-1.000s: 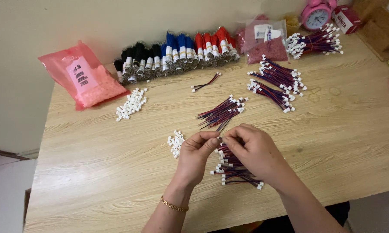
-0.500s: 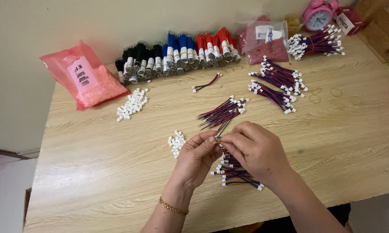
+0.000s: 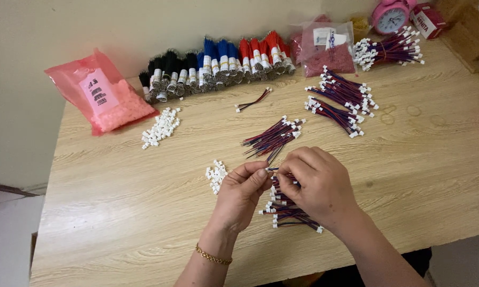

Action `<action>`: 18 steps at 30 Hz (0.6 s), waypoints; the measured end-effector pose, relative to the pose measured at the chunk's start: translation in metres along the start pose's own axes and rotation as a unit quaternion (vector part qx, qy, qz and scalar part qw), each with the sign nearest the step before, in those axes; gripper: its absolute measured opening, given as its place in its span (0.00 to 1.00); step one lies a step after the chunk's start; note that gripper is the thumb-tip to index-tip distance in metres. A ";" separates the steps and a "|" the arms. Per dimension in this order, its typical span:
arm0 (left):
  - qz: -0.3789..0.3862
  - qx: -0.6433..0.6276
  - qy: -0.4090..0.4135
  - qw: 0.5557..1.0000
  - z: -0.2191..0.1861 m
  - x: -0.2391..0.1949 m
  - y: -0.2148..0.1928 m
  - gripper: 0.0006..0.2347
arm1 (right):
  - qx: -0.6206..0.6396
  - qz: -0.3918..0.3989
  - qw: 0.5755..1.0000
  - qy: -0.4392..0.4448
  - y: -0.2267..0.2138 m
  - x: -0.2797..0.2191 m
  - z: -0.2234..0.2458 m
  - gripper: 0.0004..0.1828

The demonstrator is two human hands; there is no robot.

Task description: Manually attaching white plastic connector housings to the ends of pre-cut electrical wires at a workbench.

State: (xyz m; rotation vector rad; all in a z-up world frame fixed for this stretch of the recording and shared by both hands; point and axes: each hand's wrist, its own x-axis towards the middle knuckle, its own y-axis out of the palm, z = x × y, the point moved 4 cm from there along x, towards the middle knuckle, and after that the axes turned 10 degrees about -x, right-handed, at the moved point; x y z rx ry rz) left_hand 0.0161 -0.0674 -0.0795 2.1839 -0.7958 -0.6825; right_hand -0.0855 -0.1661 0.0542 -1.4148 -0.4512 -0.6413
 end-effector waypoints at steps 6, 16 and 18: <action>-0.003 0.069 0.029 0.997 -0.010 -0.006 0.009 0.09 | -0.023 -0.026 0.999 -0.024 0.005 -0.003 0.000 0.06; 0.002 0.073 0.038 0.997 -0.001 -0.002 0.003 0.09 | -0.052 -0.027 0.998 -0.030 0.015 -0.009 -0.002 0.07; 0.000 0.103 0.050 0.993 -0.006 -0.009 0.015 0.08 | -0.035 -0.014 0.999 -0.007 0.019 -0.011 -0.002 0.07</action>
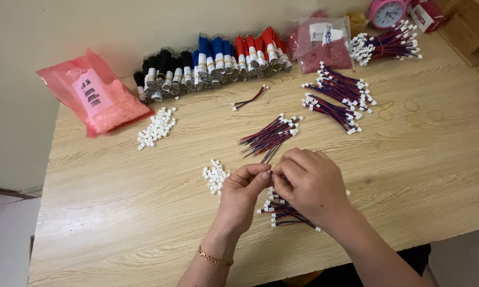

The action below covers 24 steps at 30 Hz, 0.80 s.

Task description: Manually attaching white plastic connector housings to the ends of pre-cut electrical wires at a workbench.

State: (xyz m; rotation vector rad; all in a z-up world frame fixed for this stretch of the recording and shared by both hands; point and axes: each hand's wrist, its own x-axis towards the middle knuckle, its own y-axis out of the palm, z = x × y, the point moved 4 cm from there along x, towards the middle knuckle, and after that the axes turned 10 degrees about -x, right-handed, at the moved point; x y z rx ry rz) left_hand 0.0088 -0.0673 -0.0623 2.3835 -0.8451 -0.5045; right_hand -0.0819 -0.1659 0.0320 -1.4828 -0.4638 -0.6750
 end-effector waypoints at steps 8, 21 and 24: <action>0.018 0.264 0.045 0.963 -0.012 0.021 -0.007 0.09 | 0.062 0.078 0.994 0.037 0.045 -0.028 -0.028 0.04; 0.026 0.733 0.292 0.614 0.051 0.118 -0.016 0.08 | 0.084 0.154 0.954 0.244 0.112 -0.078 -0.103 0.09; 0.019 0.720 0.317 0.617 0.049 0.119 -0.020 0.06 | 0.029 0.146 0.954 0.261 0.115 -0.059 -0.116 0.13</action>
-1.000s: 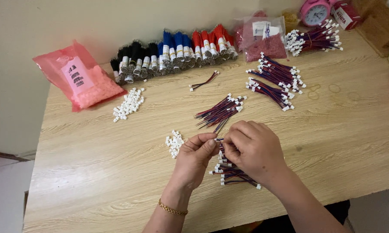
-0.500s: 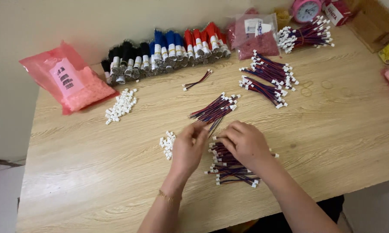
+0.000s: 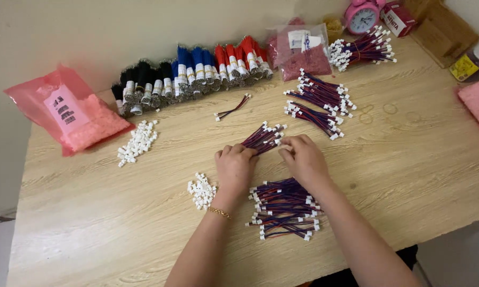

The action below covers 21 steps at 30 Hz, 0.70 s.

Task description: Manually attaching white plastic connector housings to the ends of pre-cut electrical wires at a workbench.

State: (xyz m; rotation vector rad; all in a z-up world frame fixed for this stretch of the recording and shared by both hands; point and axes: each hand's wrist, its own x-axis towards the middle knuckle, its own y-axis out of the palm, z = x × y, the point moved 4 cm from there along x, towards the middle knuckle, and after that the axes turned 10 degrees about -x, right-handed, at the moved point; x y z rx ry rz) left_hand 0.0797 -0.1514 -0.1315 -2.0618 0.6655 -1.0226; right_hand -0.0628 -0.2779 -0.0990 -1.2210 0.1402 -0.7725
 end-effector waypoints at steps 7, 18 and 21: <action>0.003 -0.007 -0.003 1.000 -0.003 -0.002 -0.014 0.04 | -0.018 0.048 0.999 -0.013 0.011 0.019 0.008 0.15; -0.058 -0.062 0.085 0.993 -0.053 0.012 -0.100 0.25 | 0.107 0.039 0.993 -0.026 -0.056 0.028 0.037 0.07; -0.037 -0.139 0.118 0.983 -0.073 0.017 -0.110 0.19 | 0.120 0.026 0.989 -0.082 -0.106 0.021 0.075 0.06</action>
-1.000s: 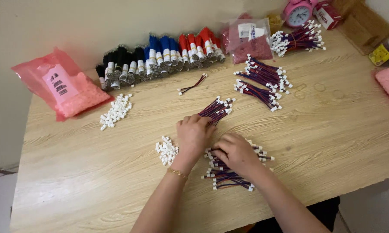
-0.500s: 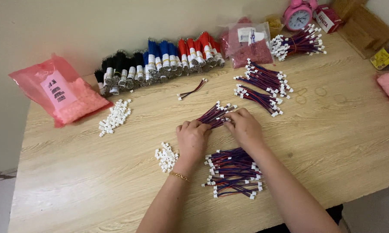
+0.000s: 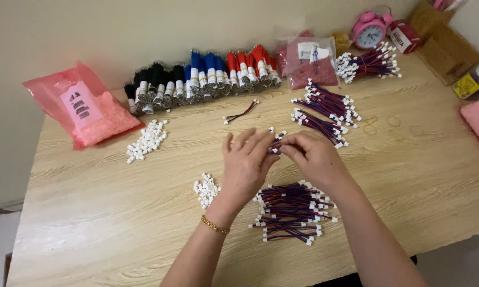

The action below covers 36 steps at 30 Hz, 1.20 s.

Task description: Manually attaching white plastic connector housings to the ends of pre-cut electrical wires at a workbench.

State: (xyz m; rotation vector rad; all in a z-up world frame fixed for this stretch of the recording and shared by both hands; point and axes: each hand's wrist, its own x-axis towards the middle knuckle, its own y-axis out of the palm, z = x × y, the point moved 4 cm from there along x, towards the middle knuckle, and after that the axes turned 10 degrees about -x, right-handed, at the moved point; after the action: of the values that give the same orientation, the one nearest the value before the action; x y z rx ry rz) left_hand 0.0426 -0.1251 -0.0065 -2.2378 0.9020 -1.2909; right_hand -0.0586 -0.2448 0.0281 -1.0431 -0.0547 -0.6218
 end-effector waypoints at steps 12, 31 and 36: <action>0.024 -0.372 -0.263 0.890 0.011 -0.037 -0.040 0.05 | 0.157 -0.046 0.982 0.095 -0.036 -0.040 -0.005 0.07; -0.013 -0.450 -0.285 0.847 -0.005 -0.056 -0.038 0.07 | -0.008 0.133 0.991 0.015 0.002 -0.037 0.052 0.07; -0.049 -0.528 -0.317 0.786 0.003 -0.065 -0.027 0.06 | 0.030 0.133 0.989 0.049 -0.002 -0.040 0.054 0.07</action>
State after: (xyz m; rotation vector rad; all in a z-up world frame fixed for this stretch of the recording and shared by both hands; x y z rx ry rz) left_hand 0.0301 -0.0598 -0.0305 -3.2128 1.4097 0.1827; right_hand -0.0794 -0.1834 0.0443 -0.9418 0.1489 -0.4246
